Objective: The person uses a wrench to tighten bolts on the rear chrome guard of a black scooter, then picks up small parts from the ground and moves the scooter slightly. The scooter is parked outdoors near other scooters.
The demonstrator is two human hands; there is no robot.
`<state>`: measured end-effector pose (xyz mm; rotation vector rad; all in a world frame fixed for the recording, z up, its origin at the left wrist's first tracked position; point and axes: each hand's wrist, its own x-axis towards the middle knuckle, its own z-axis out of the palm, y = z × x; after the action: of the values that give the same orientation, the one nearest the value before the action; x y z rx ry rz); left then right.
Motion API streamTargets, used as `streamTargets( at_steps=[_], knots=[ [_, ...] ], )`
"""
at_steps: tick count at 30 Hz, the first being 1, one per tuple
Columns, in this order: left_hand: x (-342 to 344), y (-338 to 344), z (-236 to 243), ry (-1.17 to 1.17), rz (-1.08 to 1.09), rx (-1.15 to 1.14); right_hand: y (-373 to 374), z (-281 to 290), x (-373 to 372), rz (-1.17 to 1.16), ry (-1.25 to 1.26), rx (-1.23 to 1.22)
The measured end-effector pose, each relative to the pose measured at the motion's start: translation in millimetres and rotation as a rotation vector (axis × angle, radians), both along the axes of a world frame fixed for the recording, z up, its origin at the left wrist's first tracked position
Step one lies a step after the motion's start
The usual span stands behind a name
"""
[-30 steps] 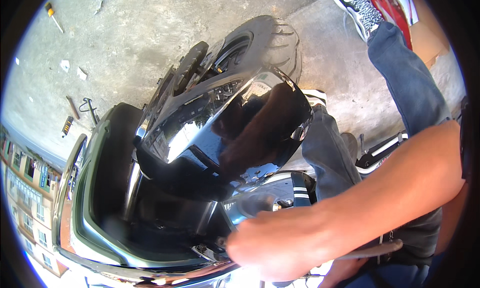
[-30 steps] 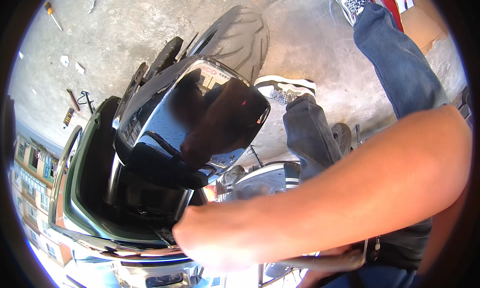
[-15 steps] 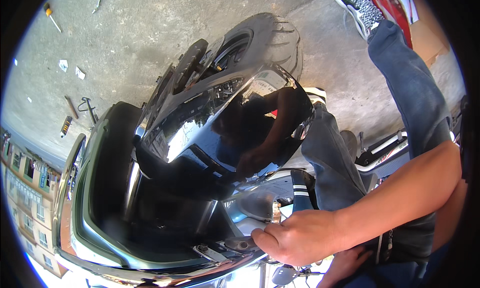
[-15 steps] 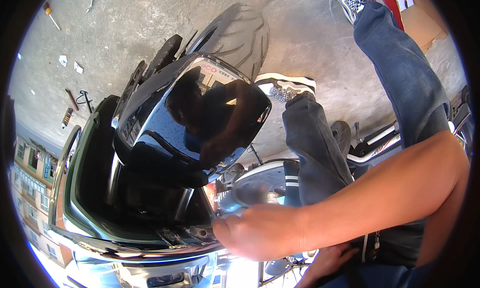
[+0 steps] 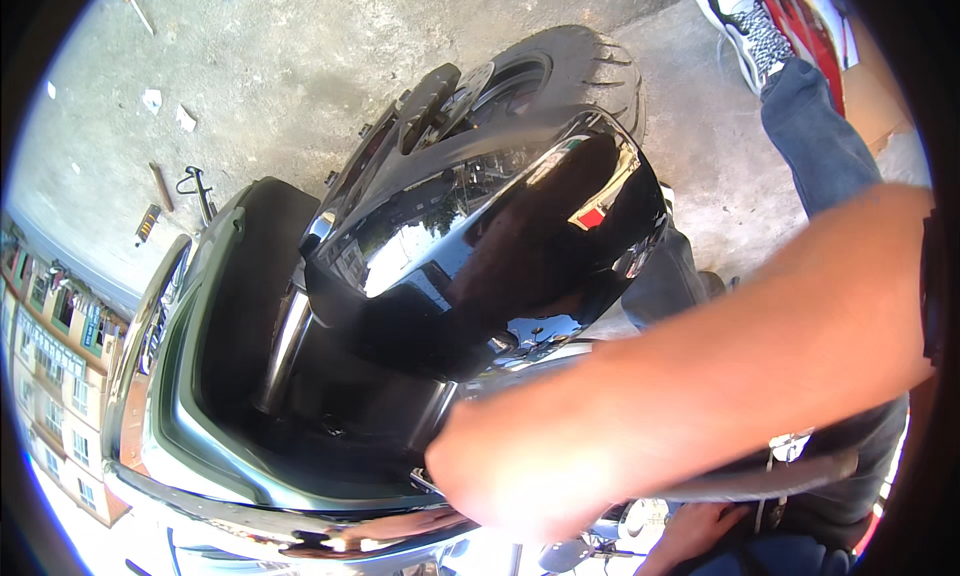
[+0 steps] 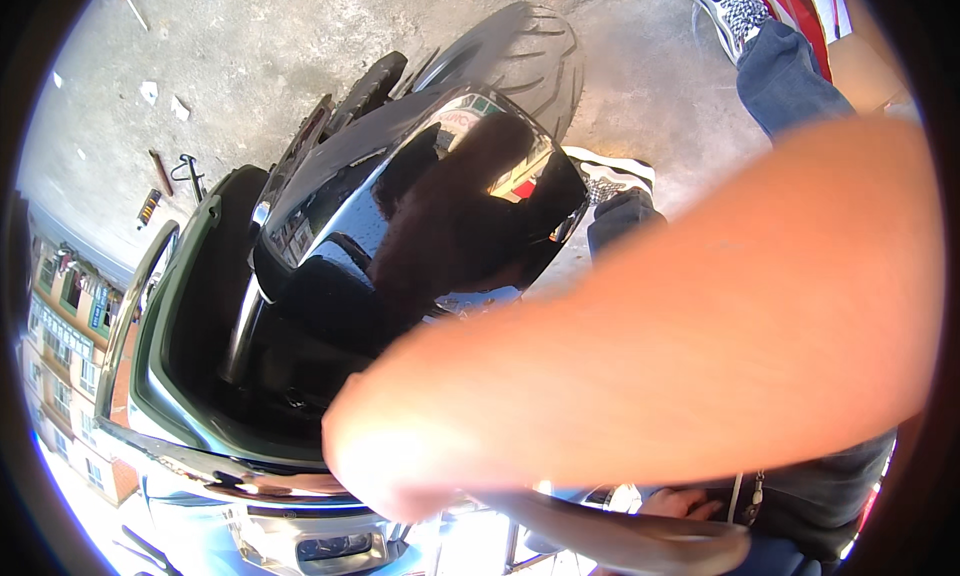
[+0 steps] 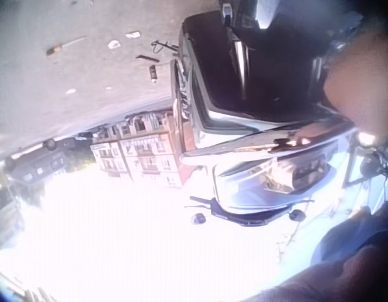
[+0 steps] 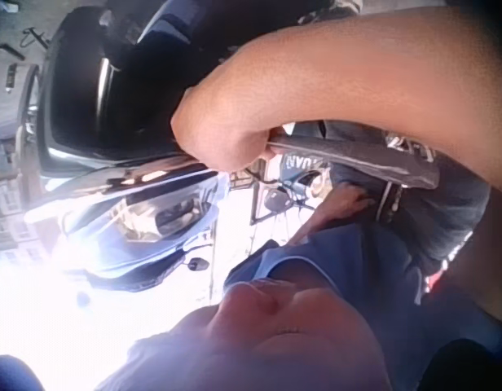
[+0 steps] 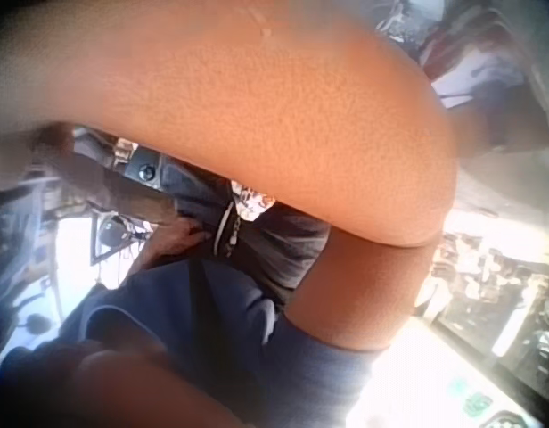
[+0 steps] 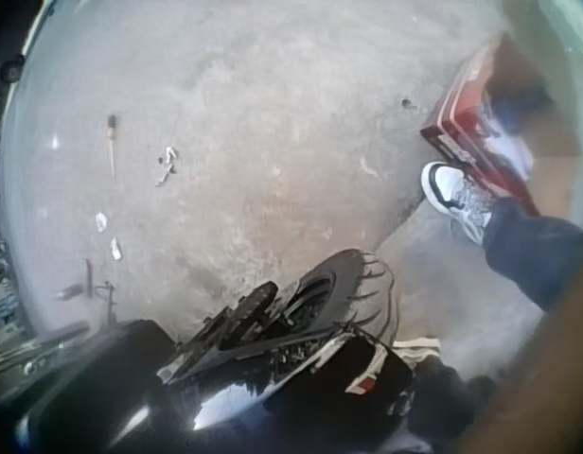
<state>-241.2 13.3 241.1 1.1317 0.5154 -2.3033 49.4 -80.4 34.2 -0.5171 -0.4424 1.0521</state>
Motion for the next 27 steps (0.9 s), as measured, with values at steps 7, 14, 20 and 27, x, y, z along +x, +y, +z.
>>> streamTargets(
  at_steps=[7, 14, 20, 27],
  knots=[
    [10, 5, -8, 0.132, -0.055, -0.045, -10, -1, 10, 0.123, -0.146, -0.180],
    [12, 2, -7, -0.127, 0.064, -0.016, 10, 29, -91, -0.354, -0.066, -0.412],
    [22, 2, -15, 0.175, -0.102, -0.169, 20, 40, -115, -0.431, -0.065, -0.521],
    [18, -1, -4, -0.152, 0.051, -0.046, 20, 44, -118, -0.470, -0.084, -0.552]
  ],
)
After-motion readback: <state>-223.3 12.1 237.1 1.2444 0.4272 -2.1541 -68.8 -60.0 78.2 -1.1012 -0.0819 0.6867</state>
